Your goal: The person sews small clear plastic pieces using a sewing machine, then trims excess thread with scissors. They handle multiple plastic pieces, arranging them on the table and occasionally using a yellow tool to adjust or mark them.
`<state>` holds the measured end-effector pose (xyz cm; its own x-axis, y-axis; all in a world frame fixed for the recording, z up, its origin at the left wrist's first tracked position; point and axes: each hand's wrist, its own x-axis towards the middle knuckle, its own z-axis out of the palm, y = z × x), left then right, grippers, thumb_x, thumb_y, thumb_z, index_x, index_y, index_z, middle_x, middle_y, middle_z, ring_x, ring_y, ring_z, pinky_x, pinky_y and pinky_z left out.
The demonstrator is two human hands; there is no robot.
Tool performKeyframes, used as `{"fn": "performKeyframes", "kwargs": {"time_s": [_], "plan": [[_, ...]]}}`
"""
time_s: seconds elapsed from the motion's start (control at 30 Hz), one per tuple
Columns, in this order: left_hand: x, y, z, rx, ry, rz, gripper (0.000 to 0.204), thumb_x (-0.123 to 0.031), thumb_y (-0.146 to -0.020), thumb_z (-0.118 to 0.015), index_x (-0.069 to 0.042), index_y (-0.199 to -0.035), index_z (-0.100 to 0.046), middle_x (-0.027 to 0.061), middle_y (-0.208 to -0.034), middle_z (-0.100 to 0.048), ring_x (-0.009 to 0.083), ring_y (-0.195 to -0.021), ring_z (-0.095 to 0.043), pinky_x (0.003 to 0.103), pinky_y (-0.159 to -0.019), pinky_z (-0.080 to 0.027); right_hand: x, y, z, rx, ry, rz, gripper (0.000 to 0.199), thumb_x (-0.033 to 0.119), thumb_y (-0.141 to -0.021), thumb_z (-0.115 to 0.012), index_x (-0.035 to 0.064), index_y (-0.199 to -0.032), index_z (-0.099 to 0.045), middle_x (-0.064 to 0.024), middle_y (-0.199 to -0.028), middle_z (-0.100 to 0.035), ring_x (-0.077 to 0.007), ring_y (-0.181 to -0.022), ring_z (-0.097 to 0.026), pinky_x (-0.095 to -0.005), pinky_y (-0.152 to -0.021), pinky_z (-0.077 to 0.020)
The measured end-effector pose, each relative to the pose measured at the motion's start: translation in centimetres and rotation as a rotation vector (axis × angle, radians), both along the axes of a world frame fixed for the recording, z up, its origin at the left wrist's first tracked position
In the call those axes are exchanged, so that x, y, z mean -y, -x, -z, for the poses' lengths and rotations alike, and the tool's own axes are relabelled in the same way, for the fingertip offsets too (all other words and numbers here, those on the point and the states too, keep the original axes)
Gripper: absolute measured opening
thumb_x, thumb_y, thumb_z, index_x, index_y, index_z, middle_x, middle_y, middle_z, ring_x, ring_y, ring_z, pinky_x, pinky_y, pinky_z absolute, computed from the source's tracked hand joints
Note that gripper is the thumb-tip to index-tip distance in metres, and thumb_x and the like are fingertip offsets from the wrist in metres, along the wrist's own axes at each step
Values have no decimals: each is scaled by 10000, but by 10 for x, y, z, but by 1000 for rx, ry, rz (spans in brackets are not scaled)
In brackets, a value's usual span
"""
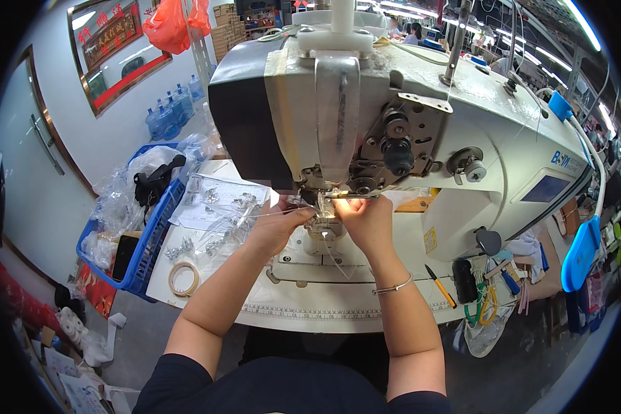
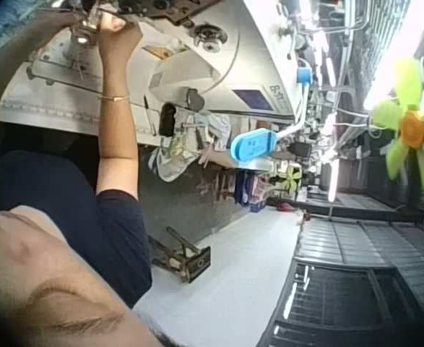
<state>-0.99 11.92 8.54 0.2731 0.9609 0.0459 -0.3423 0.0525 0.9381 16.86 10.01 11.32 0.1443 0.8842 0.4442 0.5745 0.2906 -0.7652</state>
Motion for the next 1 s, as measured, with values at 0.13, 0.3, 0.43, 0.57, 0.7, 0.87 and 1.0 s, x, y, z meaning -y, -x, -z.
{"fn": "performKeyframes", "kwargs": {"time_s": [0.13, 0.3, 0.43, 0.57, 0.7, 0.87, 1.0], "plan": [[31, 25, 5, -30, 49, 95, 366, -126, -807, -743, -38, -1121, -578, 17, -972, -597, 64, -844, -540, 209, -726, -438, 36, 3, -3, -267, 168, -240, 195, 189, -819, -713, 1, -815, -660, 21, -588, -558, -20, -559, -468, -205, -522, -387], [103, 60, 67, 110, -139, 37, 285, 28, -811, -683, -35, -1076, -597, 34, -1004, -588, 86, -891, -555, 240, -763, -458, 86, -54, 79, 212, -39, 1, 258, 111, -805, -711, 7, -1031, -639, -98, -884, -643, -206, -813, -613, -321, -710, -492], [122, 59, 72, 272, -206, -45, 287, 116, -812, -621, -30, -1058, -597, 55, -1062, -569, 154, -1023, -580, 306, -904, -469, 108, -93, 143, 542, -108, 156, 250, 37, -783, -668, 13, -1030, -645, -124, -942, -640, -308, -922, -587, -385, -805, -483], [121, 56, 88, 266, -308, -97, 325, 150, -793, -619, -40, -1055, -587, 72, -1096, -573, 208, -1113, -576, 372, -992, -452, 113, -97, 153, 472, -60, 178, 224, -40, -800, -581, 16, -1012, -629, -160, -981, -610, -334, -948, -566, -399, -848, -453], [122, 49, 88, 314, -288, -105, 341, 171, -768, -608, -37, -1036, -576, 83, -1094, -573, 239, -1138, -570, 394, -1013, -446, 111, -77, 121, 444, -241, 246, 189, -29, -856, -527, 4, -1032, -588, -153, -988, -585, -330, -930, -554, -397, -823, -440], [124, 46, 83, 133, -421, -142, 326, 165, -768, -606, -37, -1021, -568, 83, -1075, -567, 253, -1141, -565, 404, -1019, -439, 130, -9, 71, 55, -150, -68, 339, 82, -915, -539, 2, -1244, -549, -107, -946, -529, -217, -896, -551, -324, -761, -461], [130, 41, 77, 103, -391, -138, 322, 150, -768, -616, -27, -1032, -561, 84, -1075, -563, 255, -1142, -561, 409, -1019, -432, 137, 28, 59, 190, -254, -214, 384, 105, -816, -708, 70, -1194, -644, -88, -904, -526, -186, -690, -549, -282, -585, -467]]}}
